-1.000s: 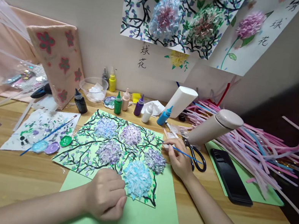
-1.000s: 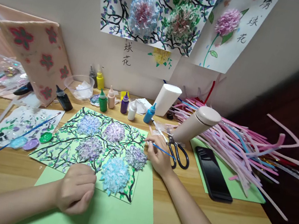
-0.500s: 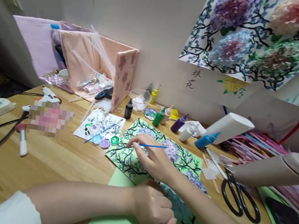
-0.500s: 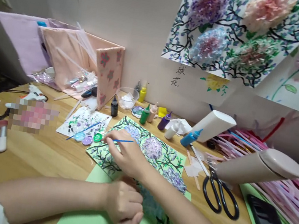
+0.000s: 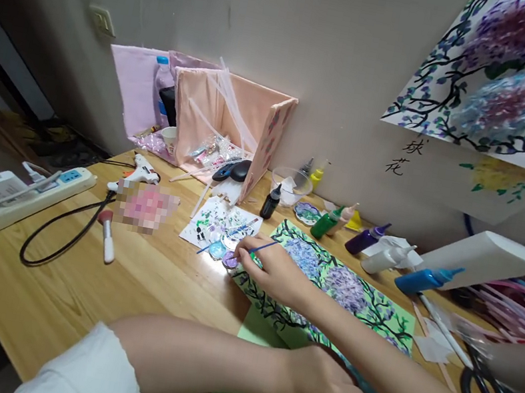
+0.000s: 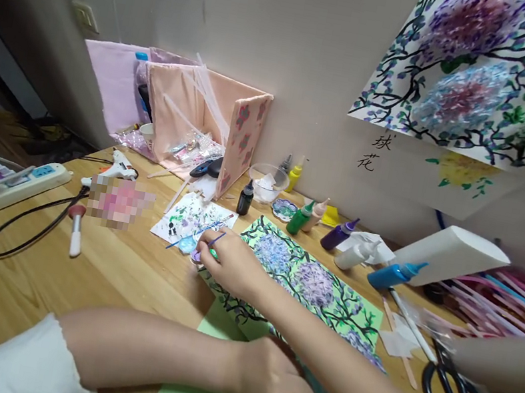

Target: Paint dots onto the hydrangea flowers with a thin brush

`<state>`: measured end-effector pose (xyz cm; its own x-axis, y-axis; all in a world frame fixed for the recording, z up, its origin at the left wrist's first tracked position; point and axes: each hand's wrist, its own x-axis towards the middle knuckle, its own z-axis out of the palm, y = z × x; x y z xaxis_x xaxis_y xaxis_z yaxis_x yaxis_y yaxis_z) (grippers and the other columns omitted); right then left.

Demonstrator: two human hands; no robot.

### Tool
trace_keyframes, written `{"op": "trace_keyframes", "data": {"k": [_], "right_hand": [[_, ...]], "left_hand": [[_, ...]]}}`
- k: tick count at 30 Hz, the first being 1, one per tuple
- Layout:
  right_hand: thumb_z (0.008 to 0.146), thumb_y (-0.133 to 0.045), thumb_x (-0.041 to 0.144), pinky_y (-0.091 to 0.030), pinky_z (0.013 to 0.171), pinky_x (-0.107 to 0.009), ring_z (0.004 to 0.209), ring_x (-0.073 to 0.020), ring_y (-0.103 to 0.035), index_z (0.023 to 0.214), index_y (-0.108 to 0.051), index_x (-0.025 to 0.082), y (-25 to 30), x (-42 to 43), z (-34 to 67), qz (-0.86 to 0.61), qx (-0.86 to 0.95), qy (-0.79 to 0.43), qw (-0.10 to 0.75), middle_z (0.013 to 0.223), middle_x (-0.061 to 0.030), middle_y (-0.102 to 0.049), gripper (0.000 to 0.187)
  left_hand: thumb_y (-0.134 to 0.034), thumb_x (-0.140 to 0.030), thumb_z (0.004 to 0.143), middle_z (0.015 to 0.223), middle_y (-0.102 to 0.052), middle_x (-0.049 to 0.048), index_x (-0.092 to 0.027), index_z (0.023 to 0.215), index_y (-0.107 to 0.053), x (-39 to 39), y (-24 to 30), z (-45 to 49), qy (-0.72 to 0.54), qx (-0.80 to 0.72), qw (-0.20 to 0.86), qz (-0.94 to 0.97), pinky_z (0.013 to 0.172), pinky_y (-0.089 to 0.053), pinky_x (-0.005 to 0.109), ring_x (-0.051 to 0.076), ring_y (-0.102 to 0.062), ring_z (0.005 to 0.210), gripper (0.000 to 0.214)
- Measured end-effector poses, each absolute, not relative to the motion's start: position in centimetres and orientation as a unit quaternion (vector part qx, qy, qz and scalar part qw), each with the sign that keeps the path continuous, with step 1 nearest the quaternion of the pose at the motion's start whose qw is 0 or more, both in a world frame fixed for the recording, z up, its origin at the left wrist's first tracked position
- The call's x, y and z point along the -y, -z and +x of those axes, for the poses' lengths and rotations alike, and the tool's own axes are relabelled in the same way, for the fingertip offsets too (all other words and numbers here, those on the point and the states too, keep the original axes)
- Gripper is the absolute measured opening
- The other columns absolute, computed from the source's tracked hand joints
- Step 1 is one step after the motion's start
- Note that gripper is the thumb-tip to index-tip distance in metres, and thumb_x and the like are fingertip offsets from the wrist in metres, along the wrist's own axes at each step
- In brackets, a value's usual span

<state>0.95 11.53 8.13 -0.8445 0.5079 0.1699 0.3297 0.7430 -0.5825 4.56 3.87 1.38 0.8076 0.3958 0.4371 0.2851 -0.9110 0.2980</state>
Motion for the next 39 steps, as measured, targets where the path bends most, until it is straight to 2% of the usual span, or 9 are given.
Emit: {"op": "trace_keyframes", "data": {"k": [9,15,21,29,39], "right_hand": [[0.088,-0.041,0.016,-0.04,0.069,-0.028,0.076,-0.0162,-0.054,0.078,-0.056,0.017,-8.0,-11.6,1.1,-0.22,0.922,-0.269,0.172,0.077,-0.0049,-0.06,0.019],[0.088,-0.04,0.015,-0.04,0.072,-0.028,0.077,-0.0161,-0.054,0.079,-0.056,0.018,-7.7,-11.5,1.9,-0.225,0.905,-0.286,0.219,0.079,-0.0038,-0.061,0.019],[0.086,-0.041,0.013,-0.04,0.073,-0.028,0.08,-0.0164,-0.053,0.081,-0.056,0.018,-7.3,-11.2,2.6,-0.236,0.894,-0.297,0.238,0.08,-0.0037,-0.06,0.016],[0.083,-0.044,0.011,-0.038,0.07,-0.027,0.077,-0.0164,-0.051,0.083,-0.057,0.017,-7.4,-11.0,3.2,-0.251,0.9,-0.29,0.207,0.078,-0.004,-0.057,0.015],[0.08,-0.045,0.01,-0.039,0.072,-0.028,0.079,-0.0164,-0.051,0.086,-0.057,0.017,-7.4,-11.1,3.3,-0.241,0.899,-0.299,0.21,0.083,-0.0045,-0.058,0.015]], "left_hand": [[-0.049,-0.024,0.069,0.036,-0.025,-0.0087,-0.021,0.043,-0.028,-3.7,-2.2,4.0,-0.227,-0.184,0.106,0.95,0.037,-0.036,0.02,0.006,-0.032,0.031,0.034],[-0.052,-0.023,0.066,0.035,-0.021,-0.0096,-0.02,0.042,-0.024,-3.8,-2.1,4.1,-0.236,-0.173,0.109,0.95,0.034,-0.031,0.02,0.005,-0.026,0.029,0.037],[-0.048,-0.023,0.067,0.036,-0.022,-0.0088,-0.02,0.042,-0.029,-4.1,-1.9,4.1,-0.231,-0.17,0.116,0.951,0.036,-0.031,0.021,0.006,-0.028,0.031,0.032],[-0.045,-0.024,0.071,0.038,-0.024,-0.0082,-0.019,0.044,-0.035,-3.8,-2.0,3.9,-0.21,-0.183,0.115,0.953,0.039,-0.03,0.02,0.007,-0.034,0.034,0.03],[-0.046,-0.024,0.071,0.038,-0.024,-0.0085,-0.02,0.044,-0.03,-3.8,-1.8,3.9,-0.217,-0.178,0.123,0.952,0.037,-0.03,0.022,0.007,-0.031,0.034,0.032]]}}
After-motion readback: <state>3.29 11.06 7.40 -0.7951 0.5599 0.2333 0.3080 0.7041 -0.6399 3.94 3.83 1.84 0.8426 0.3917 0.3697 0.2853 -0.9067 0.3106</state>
